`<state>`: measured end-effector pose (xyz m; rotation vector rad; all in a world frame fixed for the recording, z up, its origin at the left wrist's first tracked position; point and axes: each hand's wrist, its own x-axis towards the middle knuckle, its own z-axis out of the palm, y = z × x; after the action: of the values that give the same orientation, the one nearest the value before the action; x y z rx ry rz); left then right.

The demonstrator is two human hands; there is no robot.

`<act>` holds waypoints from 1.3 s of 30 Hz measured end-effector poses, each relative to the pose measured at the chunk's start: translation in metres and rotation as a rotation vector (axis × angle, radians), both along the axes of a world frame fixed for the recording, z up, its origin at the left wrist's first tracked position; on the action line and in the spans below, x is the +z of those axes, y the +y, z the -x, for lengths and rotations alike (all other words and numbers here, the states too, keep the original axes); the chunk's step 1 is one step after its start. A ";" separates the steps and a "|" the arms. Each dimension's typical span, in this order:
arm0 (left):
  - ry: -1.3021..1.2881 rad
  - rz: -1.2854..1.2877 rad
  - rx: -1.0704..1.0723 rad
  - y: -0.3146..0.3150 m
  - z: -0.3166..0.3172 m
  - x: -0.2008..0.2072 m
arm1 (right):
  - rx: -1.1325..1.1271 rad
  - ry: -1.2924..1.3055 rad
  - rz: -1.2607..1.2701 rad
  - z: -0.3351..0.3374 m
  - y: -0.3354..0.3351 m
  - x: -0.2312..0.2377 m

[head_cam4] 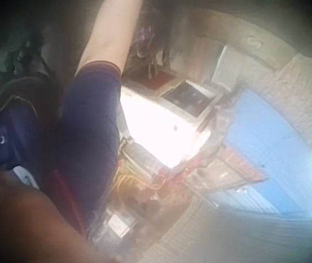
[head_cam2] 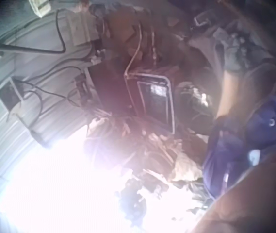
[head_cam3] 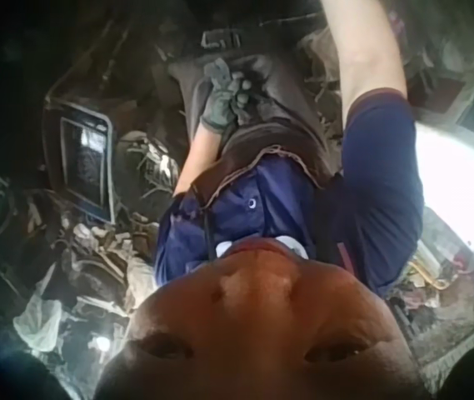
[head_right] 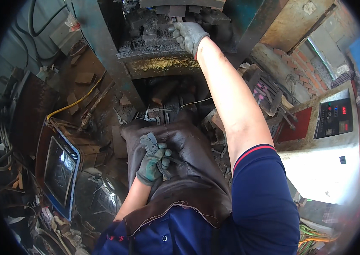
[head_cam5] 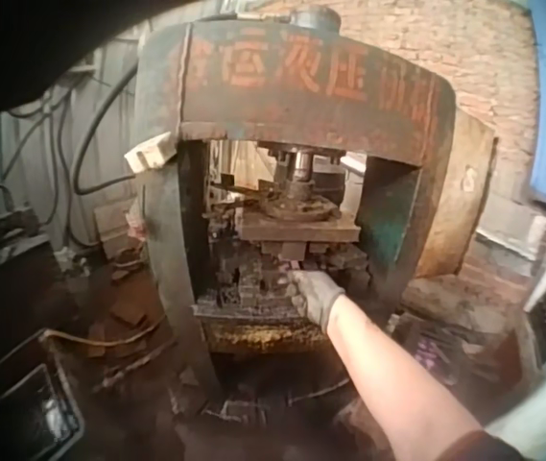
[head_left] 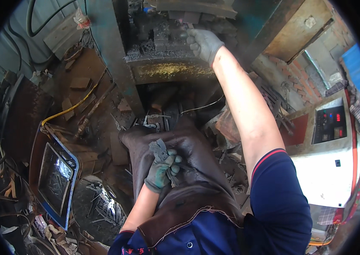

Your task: The person repeatedly places heated metal pieces into a press machine to stamp them, cools metal pieces in a water basin, and gathers and stacks the stamped metal parts by hand.

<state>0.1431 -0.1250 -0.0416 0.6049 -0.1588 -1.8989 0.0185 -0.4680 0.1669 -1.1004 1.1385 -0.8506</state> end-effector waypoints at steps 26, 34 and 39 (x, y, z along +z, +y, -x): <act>0.077 0.064 -0.026 0.005 -0.009 -0.017 | 0.035 0.229 0.428 0.162 0.313 -0.143; 0.067 -0.010 -0.016 -0.005 0.002 -0.008 | -0.911 -0.103 -0.097 0.254 0.257 -0.176; 0.134 0.022 -0.031 -0.011 0.001 -0.005 | -0.888 -0.486 -0.160 0.276 0.199 -0.190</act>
<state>0.1423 -0.1357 -0.0469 0.4612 -0.1037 -1.9584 -0.2572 -0.2687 -0.0228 -0.1741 1.2356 -1.5724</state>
